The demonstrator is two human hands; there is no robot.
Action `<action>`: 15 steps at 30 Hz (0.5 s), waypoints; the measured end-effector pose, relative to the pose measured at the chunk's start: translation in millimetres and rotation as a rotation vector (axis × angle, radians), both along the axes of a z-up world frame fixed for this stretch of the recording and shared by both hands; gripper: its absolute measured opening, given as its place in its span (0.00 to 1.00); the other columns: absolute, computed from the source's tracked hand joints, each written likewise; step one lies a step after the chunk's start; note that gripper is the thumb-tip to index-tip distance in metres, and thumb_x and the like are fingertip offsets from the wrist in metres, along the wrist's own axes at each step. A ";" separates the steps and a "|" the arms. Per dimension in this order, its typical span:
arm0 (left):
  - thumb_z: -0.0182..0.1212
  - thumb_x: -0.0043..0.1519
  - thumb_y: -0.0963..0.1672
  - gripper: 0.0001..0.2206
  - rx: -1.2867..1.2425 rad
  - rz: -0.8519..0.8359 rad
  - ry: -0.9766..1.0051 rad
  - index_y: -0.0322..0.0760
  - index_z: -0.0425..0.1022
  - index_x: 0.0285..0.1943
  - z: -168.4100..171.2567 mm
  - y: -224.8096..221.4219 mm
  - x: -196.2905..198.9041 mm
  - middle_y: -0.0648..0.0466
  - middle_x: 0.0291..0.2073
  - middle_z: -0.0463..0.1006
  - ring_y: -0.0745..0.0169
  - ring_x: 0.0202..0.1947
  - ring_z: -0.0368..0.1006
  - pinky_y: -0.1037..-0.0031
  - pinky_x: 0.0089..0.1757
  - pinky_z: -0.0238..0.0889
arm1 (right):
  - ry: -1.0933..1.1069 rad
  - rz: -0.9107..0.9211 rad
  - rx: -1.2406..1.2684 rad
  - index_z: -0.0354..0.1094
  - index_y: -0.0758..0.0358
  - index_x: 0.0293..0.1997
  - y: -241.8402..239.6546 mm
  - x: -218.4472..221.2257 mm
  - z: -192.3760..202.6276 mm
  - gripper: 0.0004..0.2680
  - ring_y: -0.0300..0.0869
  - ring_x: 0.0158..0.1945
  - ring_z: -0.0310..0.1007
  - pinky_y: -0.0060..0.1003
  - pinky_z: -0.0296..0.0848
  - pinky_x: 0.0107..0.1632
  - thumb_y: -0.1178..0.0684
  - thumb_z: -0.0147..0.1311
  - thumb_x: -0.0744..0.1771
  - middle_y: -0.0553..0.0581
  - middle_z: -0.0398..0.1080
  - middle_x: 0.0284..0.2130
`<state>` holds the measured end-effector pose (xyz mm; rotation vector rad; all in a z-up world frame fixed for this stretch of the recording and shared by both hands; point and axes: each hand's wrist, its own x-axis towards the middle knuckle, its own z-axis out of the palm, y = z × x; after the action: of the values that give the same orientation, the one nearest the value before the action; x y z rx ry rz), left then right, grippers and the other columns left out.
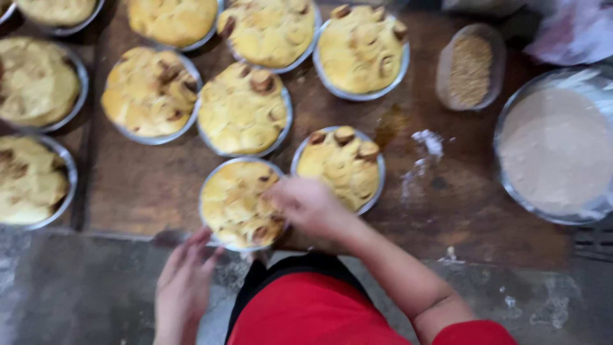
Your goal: The person pries baked loaves of bread from circular metal tins using a spoon and sets the loaves onto a wooden table.
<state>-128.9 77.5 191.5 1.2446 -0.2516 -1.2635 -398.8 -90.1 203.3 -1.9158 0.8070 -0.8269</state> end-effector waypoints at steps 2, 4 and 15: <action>0.50 0.69 0.40 0.12 0.033 -0.046 -0.022 0.27 0.74 0.58 2.1 -15.9 5.7 0.40 0.63 0.72 0.49 0.66 0.67 0.51 0.60 0.63 | 0.034 0.152 0.024 0.75 0.63 0.49 28.8 45.5 15.3 0.07 0.53 0.45 0.78 0.45 0.75 0.48 0.55 0.59 0.68 0.60 0.76 0.39; 0.52 0.69 0.41 0.12 0.015 -0.207 0.040 0.30 0.74 0.57 3.4 -20.7 16.6 0.49 0.70 0.69 0.53 0.66 0.65 0.58 0.56 0.63 | -0.028 0.162 0.120 0.74 0.64 0.49 53.0 74.2 25.9 0.08 0.53 0.45 0.78 0.44 0.75 0.48 0.55 0.60 0.67 0.60 0.76 0.39; 0.55 0.70 0.43 0.17 -0.098 -0.691 0.142 0.29 0.71 0.66 -16.5 -34.5 81.3 0.46 0.66 0.68 0.57 0.63 0.67 0.66 0.55 0.67 | -0.046 -0.144 0.113 0.70 0.65 0.50 114.1 141.4 17.6 0.07 0.47 0.47 0.76 0.36 0.74 0.50 0.58 0.56 0.68 0.58 0.74 0.42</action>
<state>-47.6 43.1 175.0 1.0045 -0.6707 -1.8930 -257.4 24.0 220.8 -1.7493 0.9517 -0.8902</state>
